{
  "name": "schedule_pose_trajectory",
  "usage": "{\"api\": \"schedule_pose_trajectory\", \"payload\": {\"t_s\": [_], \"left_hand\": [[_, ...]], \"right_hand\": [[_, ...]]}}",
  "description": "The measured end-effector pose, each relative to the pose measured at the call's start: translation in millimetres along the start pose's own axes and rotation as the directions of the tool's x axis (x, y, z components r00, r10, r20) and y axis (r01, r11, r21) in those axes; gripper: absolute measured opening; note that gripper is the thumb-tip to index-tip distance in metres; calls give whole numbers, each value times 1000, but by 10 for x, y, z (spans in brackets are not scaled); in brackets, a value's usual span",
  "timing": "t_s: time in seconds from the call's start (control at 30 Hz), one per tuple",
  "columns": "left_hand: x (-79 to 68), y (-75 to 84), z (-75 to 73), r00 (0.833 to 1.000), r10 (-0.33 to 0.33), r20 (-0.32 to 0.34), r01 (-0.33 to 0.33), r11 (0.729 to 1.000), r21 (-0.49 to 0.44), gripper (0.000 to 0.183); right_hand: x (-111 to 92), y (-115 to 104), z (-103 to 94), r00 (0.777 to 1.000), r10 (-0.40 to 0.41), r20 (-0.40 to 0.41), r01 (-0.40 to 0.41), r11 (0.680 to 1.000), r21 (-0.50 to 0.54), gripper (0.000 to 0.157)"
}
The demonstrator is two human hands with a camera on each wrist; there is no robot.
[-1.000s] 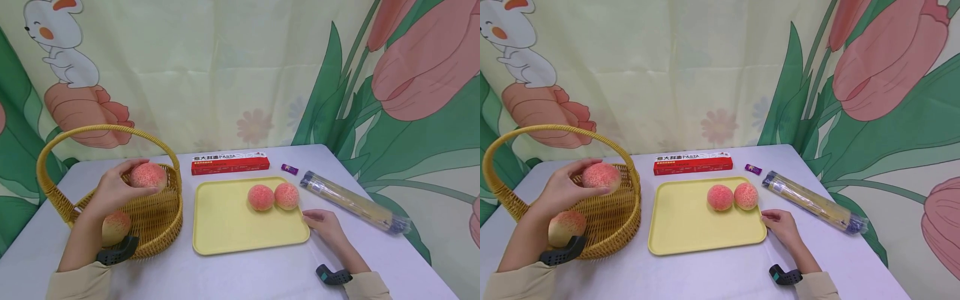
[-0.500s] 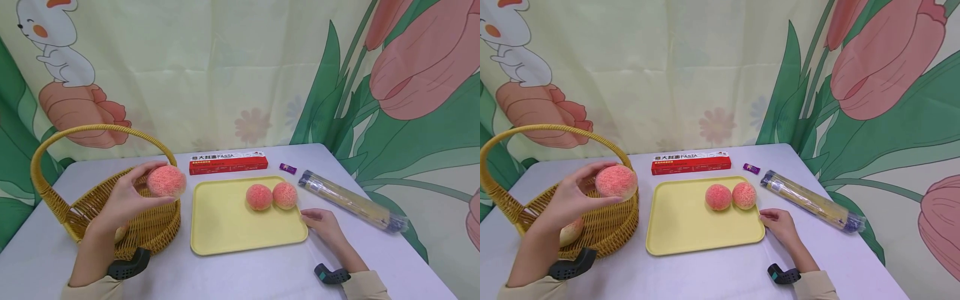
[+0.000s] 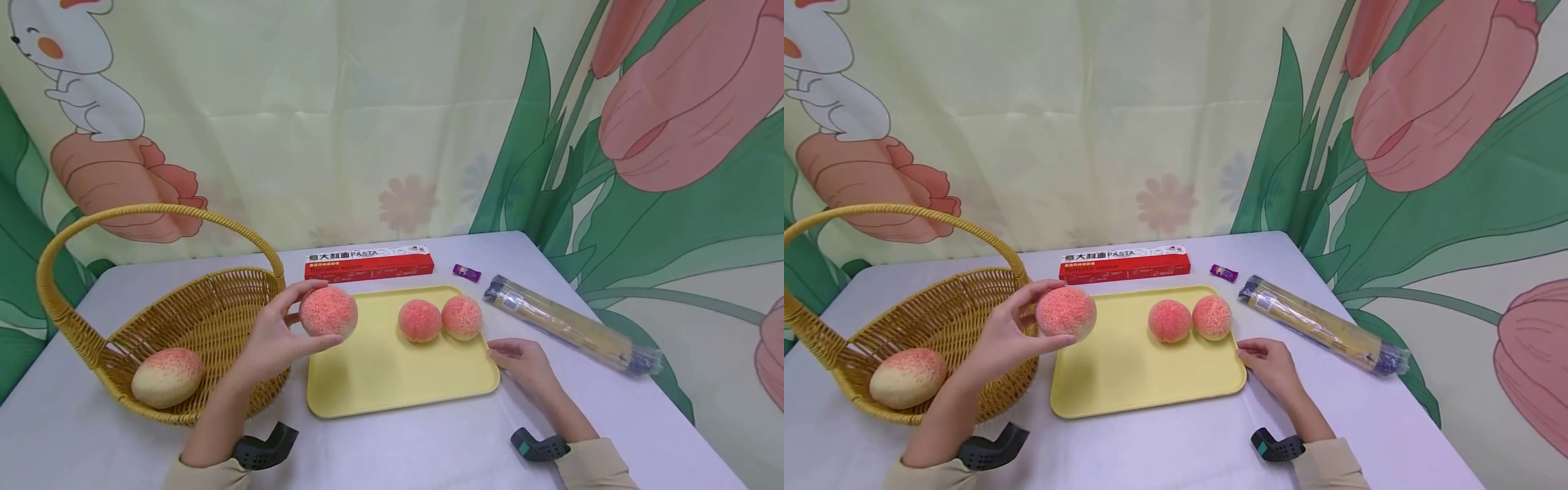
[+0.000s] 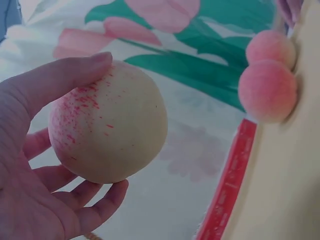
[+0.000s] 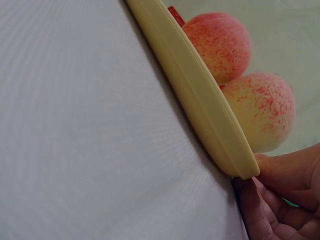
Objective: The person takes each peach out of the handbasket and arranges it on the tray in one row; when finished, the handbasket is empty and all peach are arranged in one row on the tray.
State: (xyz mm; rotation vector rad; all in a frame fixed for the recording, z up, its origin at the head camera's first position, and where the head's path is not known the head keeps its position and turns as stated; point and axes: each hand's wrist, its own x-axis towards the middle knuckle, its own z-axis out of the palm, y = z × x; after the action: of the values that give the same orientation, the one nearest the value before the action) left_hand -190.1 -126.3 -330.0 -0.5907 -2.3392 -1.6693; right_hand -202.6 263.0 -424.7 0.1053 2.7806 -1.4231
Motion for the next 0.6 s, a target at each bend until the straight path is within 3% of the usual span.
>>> {"api": "schedule_pose_trajectory", "payload": {"t_s": [0.27, 0.4, 0.6], "left_hand": [[28, -136, 248, 995, -102, 23, 102, 995, -12, 69], [34, -227, 371, 983, -178, 45, 179, 983, -32, 69], [28, -389, 533, 965, -239, 112, 248, 965, -86, 70]], "right_hand": [[0, -20, -3, 1000, -15, 13, 15, 1000, -4, 30], [-9, -24, -16, 1000, -17, 10, 17, 1000, -12, 29], [-20, -34, -13, 1000, 0, 18, 0, 1000, -17, 32]]}}
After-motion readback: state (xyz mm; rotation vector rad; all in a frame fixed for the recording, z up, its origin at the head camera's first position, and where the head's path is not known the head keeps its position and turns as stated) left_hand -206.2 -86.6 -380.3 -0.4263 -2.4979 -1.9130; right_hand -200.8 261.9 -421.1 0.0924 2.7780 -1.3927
